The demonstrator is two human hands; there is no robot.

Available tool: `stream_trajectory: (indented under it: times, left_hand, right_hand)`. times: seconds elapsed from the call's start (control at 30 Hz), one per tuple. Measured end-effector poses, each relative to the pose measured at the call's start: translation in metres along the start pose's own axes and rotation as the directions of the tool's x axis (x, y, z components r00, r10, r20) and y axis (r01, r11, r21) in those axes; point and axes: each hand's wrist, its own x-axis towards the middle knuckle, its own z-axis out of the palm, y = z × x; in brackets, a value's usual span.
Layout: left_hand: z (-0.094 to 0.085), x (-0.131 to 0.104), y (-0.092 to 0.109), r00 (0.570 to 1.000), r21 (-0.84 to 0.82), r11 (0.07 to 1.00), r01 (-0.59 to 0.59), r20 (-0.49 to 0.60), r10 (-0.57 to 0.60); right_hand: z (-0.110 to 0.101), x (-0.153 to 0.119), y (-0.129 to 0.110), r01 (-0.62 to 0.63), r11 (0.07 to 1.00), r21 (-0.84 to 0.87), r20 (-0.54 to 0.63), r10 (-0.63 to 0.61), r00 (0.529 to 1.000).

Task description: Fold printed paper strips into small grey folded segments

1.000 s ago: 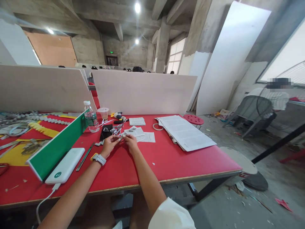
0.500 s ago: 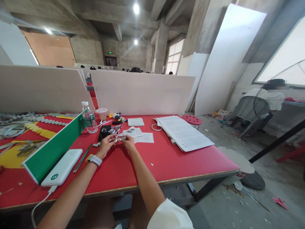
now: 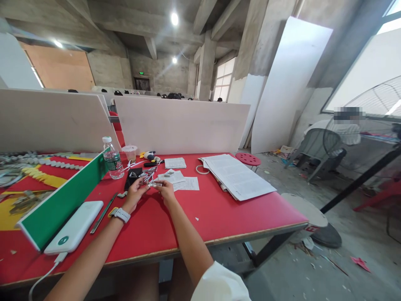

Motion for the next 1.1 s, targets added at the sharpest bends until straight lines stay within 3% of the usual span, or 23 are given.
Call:
stream_trajectory:
  times: [0.07,0.13,0.43,0.7,1.1]
  left_hand:
    - [-0.001,0.001,0.001,0.996,0.076,0.993,-0.086,0.031,0.083]
    - [-0.001,0.001,0.001,0.992,0.121,0.987,-0.105,0.088,0.094]
    - [0.001,-0.006,0.013,1.0,0.076,0.997,-0.006,0.024,0.004]
    - [0.001,-0.006,0.014,1.0,0.093,0.995,0.023,-0.001,-0.023]
    - [0.001,-0.001,0.005,0.993,0.152,0.986,0.065,0.083,-0.078]
  right_hand:
    - [0.0,-0.001,0.0,-0.012,1.0,-0.005,-0.006,0.012,1.0]
    - [0.0,-0.002,-0.001,-0.019,1.0,0.023,-0.005,0.019,1.0]
    - [-0.001,-0.007,-0.008,-0.081,0.977,0.195,0.045,0.073,0.996]
    - [0.002,-0.006,-0.006,-0.08,0.986,0.146,0.035,0.076,0.997]
    - [0.001,-0.007,-0.004,0.02,0.994,0.104,-0.045,-0.016,0.999]
